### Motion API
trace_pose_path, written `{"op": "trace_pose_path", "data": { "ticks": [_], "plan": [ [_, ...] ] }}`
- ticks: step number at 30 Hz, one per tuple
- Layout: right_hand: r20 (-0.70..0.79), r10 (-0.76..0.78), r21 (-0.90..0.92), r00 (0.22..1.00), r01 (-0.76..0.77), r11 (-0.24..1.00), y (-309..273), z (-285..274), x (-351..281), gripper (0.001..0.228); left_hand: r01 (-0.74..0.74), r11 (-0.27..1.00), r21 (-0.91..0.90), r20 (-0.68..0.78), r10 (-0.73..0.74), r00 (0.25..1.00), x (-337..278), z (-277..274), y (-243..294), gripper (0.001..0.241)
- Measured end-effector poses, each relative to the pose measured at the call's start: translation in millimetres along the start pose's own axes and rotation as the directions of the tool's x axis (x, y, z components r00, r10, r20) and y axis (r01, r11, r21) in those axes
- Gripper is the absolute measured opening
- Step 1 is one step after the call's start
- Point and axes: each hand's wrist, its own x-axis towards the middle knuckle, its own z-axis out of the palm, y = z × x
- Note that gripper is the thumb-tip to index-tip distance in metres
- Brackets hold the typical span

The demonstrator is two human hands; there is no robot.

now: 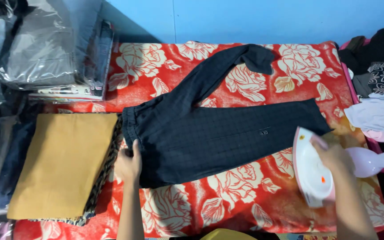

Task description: The person irons a pair of black pants on a floral-patterned table. They smooth the fabric, use a pink iron to press the legs and waist, and then fold the pants neatly before placing them aside.

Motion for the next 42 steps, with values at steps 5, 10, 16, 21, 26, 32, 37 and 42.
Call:
{"op": "trace_pose_path", "data": {
  "ticks": [5, 10, 16, 21, 26, 32, 37, 42],
  "plan": [
    [-0.356, -0.357, -0.096, 0.864, 0.345, 0.933, 9.4, 40.0, -39.7, 0.069, -0.388, 0.881, -0.271, -0.086, 0.380, 0.921, 39.0, 41.0, 14.3, 0.076],
    [-0.482, -0.553, 0.577, 0.680, 0.721, 0.384, -132.3, 24.7, -151.3, 0.040, -0.707, 0.585, -0.397, -0.112, 0.733, 0.670, -78.9, -43.9, 124.4, 0.060],
    [0.095, -0.718, 0.423, 0.690, 0.625, 0.656, -247.4, -3.0, -181.8, 0.085, -0.961, 0.189, -0.200, -0.007, 0.981, 0.194, -161.0, 3.9, 148.7, 0.033],
    [-0.213, -0.673, 0.538, 0.709, 0.660, 0.525, -224.0, 63.4, -104.6, 0.068, -0.899, 0.432, -0.074, 0.368, 0.850, 0.378, -137.1, -21.1, 117.2, 0.100],
    [-0.219, -0.706, 0.564, 0.673, 0.678, 0.471, -202.7, 28.0, -116.0, 0.062, -0.922, 0.374, 0.100, 0.428, 0.821, 0.379, -104.2, -22.6, 104.0, 0.052],
    [-0.195, -0.909, 0.575, 0.368, 0.794, 0.198, -215.7, -14.6, -181.4, 0.046, -0.995, 0.084, -0.057, -0.219, 0.971, 0.094, -141.4, -57.7, 168.1, 0.018],
    [-0.185, -0.908, 0.815, 0.375, 0.575, 0.071, -217.0, -11.9, -171.0, 0.054, -0.918, 0.333, -0.214, -0.599, 0.698, 0.393, -138.3, -22.5, 177.3, 0.082],
    [-0.158, -0.913, 0.907, 0.376, 0.421, 0.017, -207.6, -20.3, -186.9, 0.063, -0.622, 0.225, -0.750, -0.279, 0.745, 0.606, -183.4, -68.4, 180.9, 0.053]
  ]
}}
